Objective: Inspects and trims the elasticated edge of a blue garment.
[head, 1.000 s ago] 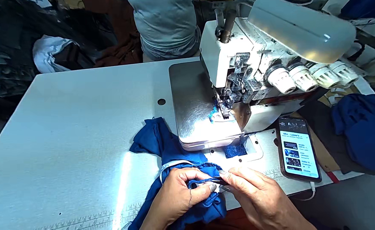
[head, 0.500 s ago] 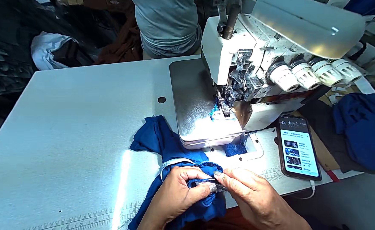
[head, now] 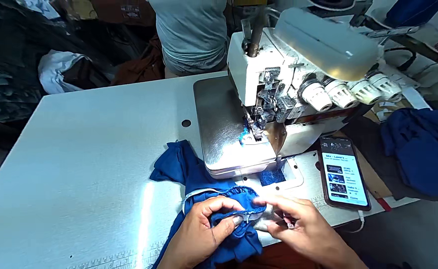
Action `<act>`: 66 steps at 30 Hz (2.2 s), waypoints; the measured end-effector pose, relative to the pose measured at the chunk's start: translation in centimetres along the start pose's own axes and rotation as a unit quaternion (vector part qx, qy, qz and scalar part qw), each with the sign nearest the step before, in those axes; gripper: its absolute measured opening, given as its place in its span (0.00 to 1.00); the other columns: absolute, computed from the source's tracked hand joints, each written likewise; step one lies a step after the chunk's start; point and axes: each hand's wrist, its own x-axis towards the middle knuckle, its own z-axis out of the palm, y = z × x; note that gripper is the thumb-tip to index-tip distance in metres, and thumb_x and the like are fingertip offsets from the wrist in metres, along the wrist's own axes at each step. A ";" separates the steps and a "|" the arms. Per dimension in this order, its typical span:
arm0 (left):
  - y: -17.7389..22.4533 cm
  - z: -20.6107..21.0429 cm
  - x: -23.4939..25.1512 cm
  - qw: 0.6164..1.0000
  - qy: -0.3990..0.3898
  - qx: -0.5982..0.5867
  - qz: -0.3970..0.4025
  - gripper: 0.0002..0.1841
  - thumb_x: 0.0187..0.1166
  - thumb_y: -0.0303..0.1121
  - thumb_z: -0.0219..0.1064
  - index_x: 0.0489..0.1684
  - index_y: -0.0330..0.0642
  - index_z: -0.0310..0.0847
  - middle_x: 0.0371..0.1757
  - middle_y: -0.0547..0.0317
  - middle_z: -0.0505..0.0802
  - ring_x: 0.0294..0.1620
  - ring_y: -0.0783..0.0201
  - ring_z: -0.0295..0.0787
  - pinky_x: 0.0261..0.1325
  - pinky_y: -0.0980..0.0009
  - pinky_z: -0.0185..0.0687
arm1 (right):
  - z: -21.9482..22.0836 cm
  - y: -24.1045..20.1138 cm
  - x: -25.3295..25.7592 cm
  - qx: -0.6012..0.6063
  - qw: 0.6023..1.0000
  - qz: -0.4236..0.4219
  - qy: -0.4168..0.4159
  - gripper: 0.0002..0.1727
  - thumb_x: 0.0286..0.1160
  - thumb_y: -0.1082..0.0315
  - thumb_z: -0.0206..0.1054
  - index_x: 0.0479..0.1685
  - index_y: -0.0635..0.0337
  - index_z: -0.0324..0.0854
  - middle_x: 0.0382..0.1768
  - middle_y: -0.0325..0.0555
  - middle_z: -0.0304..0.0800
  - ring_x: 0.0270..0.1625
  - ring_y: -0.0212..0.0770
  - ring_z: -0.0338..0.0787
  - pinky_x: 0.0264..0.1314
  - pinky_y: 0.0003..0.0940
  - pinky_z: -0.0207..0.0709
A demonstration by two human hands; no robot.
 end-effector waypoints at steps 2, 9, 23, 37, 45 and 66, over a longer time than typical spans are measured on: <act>0.6 0.0 0.1 0.999 -0.002 0.045 0.024 0.11 0.75 0.37 0.74 0.48 0.42 0.88 0.47 0.67 0.94 0.51 0.77 0.91 0.58 0.79 0.88 | 0.2 0.1 0.3 0.048 0.999 0.003 -0.012 0.07 0.73 0.67 0.71 0.39 0.63 0.88 0.28 0.37 0.87 0.28 0.14 0.74 0.31 0.07 0.66; 1.3 0.8 0.3 0.986 0.090 0.142 0.012 0.09 0.67 0.42 0.80 0.30 0.48 0.95 0.34 0.73 0.93 0.41 0.83 0.87 0.46 0.87 0.82 | 0.4 -1.2 2.2 0.044 0.997 0.025 -0.061 0.08 0.74 0.67 0.68 0.33 0.62 0.87 0.24 0.35 0.82 0.27 0.15 0.72 0.29 0.09 0.63; -0.3 0.8 -0.9 0.992 0.116 -0.023 -0.042 0.05 0.70 0.34 0.76 0.34 0.45 0.96 0.37 0.68 0.93 0.44 0.77 0.88 0.51 0.82 0.83 | 1.5 0.1 1.6 -0.007 0.996 0.028 0.089 0.08 0.75 0.67 0.66 0.30 0.59 0.85 0.27 0.32 0.84 0.31 0.17 0.79 0.35 0.10 0.72; -0.7 1.4 -0.9 0.987 0.118 0.111 0.015 0.07 0.74 0.36 0.73 0.38 0.47 0.95 0.39 0.70 0.92 0.47 0.80 0.86 0.54 0.85 0.81 | 2.8 0.0 0.6 -0.080 0.991 -0.082 0.073 0.06 0.77 0.68 0.66 0.42 0.60 0.87 0.30 0.39 0.88 0.31 0.22 0.81 0.37 0.12 0.74; -0.4 0.8 -0.9 0.994 0.077 0.070 -0.013 0.08 0.77 0.38 0.70 0.39 0.48 0.95 0.38 0.72 0.89 0.46 0.81 0.83 0.53 0.85 0.78 | 2.1 -0.1 1.4 -0.043 0.996 -0.031 0.066 0.08 0.78 0.66 0.66 0.35 0.60 0.87 0.29 0.36 0.87 0.31 0.17 0.80 0.35 0.10 0.73; -1.5 0.1 -0.8 0.981 0.022 -0.194 0.018 0.06 0.82 0.30 0.68 0.44 0.45 0.92 0.60 0.58 0.94 0.69 0.66 0.86 0.76 0.69 0.77 | 4.3 -2.4 2.3 0.373 0.895 0.242 0.047 0.06 0.71 0.70 0.73 0.31 0.52 0.80 0.17 0.27 0.77 0.14 0.18 0.69 0.16 0.14 0.62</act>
